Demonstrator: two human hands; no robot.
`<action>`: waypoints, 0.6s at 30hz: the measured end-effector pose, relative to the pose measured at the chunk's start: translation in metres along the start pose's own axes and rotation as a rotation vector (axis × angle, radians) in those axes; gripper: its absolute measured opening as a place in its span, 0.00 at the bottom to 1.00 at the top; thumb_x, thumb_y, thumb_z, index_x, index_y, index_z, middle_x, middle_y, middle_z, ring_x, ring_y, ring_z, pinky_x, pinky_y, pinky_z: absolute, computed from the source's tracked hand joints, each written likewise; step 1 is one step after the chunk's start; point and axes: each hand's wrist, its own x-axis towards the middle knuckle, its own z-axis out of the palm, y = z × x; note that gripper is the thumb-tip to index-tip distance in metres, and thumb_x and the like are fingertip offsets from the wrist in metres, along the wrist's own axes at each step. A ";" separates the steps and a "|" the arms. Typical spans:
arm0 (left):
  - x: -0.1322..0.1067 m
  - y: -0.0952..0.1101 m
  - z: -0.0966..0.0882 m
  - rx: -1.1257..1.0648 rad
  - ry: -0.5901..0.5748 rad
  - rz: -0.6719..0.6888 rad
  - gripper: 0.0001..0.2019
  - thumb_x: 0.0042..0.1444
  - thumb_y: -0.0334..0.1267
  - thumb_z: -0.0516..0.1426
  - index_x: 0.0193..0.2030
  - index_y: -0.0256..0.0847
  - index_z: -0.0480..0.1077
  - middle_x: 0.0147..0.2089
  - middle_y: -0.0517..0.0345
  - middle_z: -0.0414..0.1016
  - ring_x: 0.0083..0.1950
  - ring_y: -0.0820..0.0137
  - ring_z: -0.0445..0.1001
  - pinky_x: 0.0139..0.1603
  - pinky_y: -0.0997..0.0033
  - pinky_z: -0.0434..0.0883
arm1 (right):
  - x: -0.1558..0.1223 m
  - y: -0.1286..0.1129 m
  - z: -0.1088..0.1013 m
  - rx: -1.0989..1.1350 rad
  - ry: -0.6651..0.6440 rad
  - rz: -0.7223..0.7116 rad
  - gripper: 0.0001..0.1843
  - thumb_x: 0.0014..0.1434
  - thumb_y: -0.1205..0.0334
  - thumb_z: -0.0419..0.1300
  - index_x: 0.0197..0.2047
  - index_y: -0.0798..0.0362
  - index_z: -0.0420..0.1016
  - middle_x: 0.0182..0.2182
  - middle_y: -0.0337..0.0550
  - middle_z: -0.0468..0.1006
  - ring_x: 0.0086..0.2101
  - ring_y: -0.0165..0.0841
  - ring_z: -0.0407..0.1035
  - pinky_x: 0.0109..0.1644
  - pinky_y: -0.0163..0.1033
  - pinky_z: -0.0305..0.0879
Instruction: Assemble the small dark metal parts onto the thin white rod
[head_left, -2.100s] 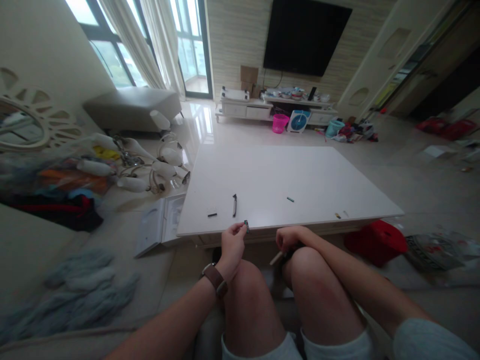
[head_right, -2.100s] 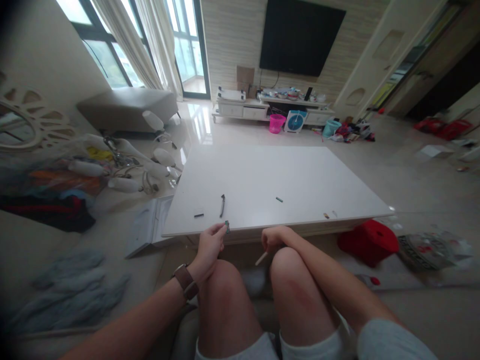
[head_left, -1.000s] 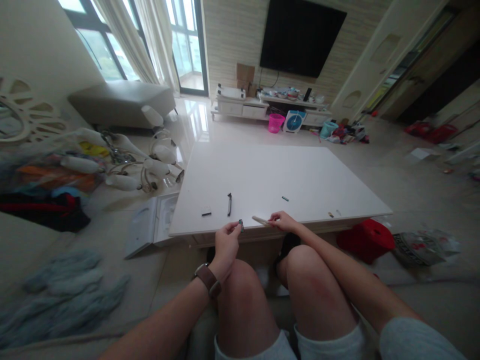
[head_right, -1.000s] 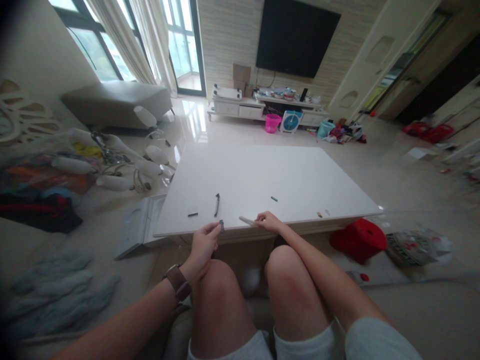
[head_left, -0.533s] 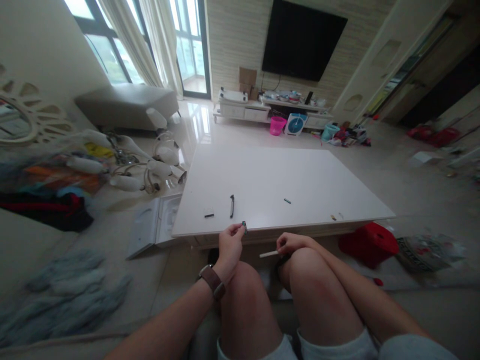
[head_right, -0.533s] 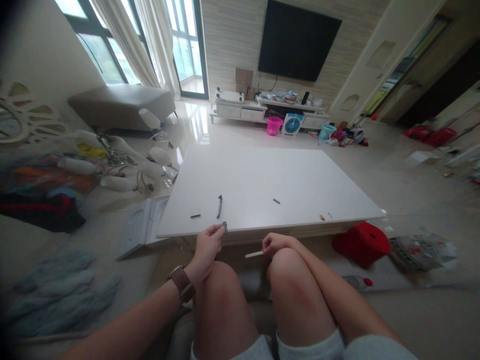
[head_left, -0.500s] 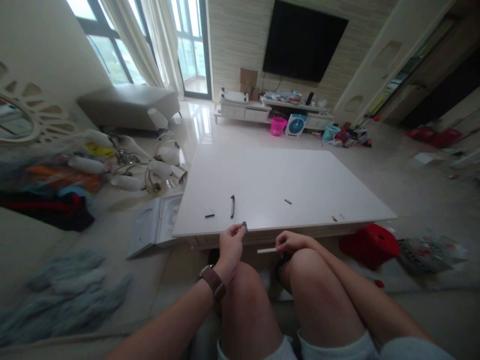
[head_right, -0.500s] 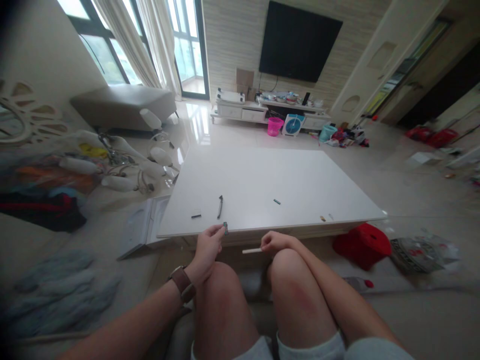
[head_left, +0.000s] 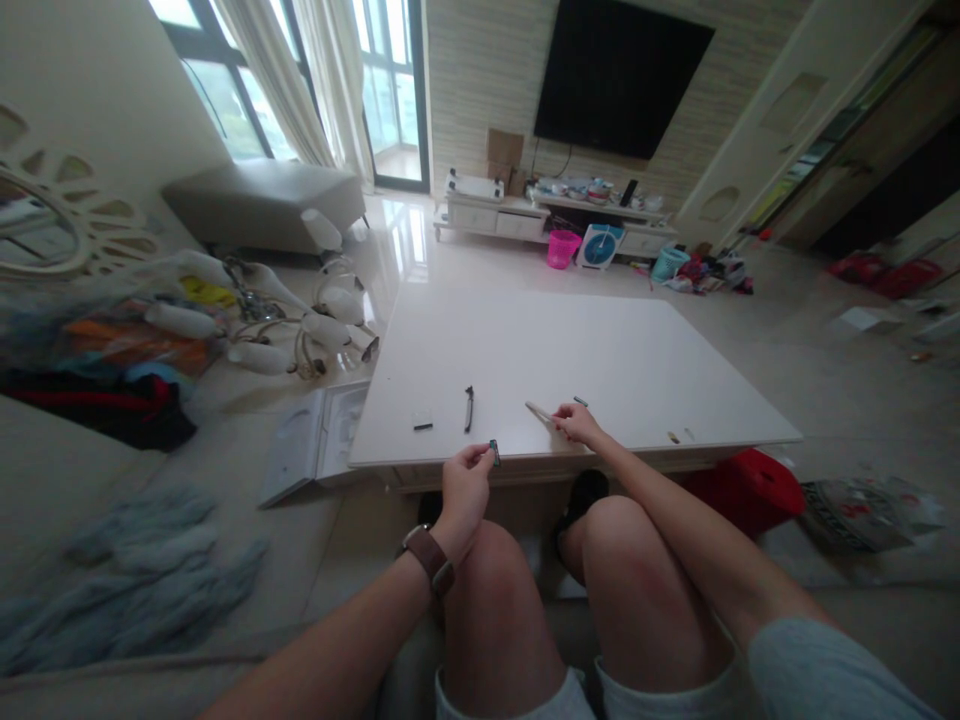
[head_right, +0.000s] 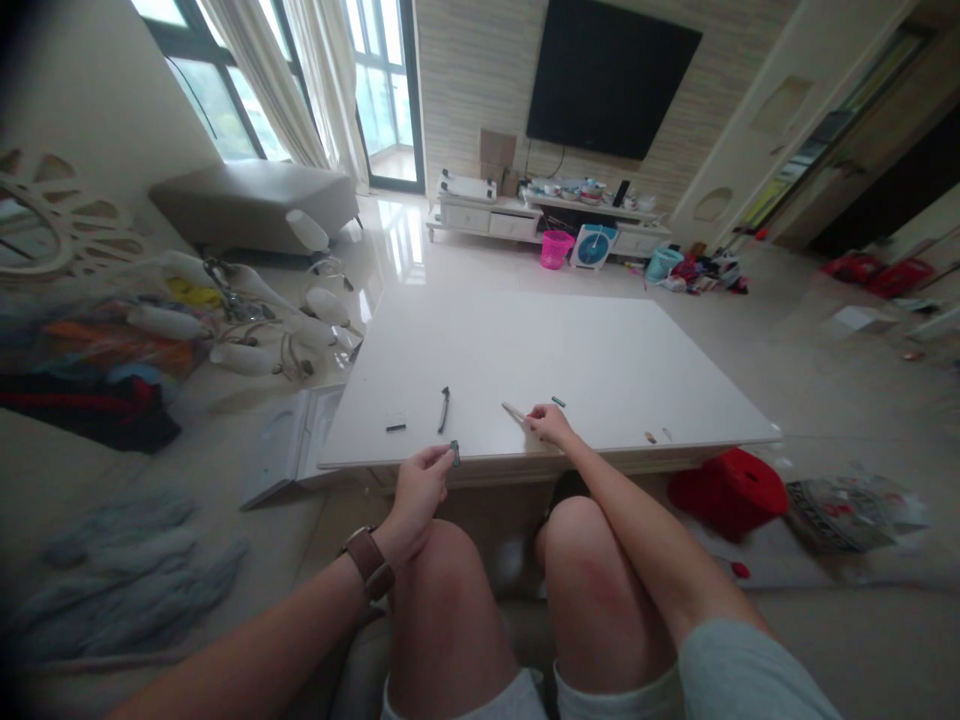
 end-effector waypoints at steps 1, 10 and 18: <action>0.000 0.000 0.000 0.000 0.000 0.000 0.20 0.42 0.51 0.69 0.36 0.35 0.81 0.21 0.58 0.70 0.27 0.70 0.69 0.31 0.70 0.66 | -0.003 -0.002 0.003 0.000 -0.039 -0.002 0.11 0.58 0.58 0.64 0.30 0.55 0.71 0.22 0.37 0.74 0.16 0.23 0.59 0.18 0.29 0.54; -0.002 0.002 0.000 0.023 0.008 0.004 0.23 0.42 0.53 0.69 0.37 0.34 0.81 0.21 0.58 0.70 0.27 0.71 0.68 0.30 0.71 0.65 | -0.033 -0.011 0.007 -0.091 -0.507 -0.001 0.11 0.54 0.56 0.66 0.35 0.56 0.78 0.24 0.39 0.78 0.17 0.23 0.63 0.19 0.28 0.55; -0.004 0.004 0.000 0.014 -0.009 -0.003 0.23 0.42 0.53 0.69 0.37 0.34 0.81 0.22 0.58 0.71 0.26 0.72 0.67 0.29 0.72 0.63 | -0.065 0.001 0.008 -0.311 -0.843 0.053 0.10 0.36 0.66 0.73 0.25 0.57 0.79 0.16 0.37 0.74 0.15 0.28 0.65 0.19 0.30 0.56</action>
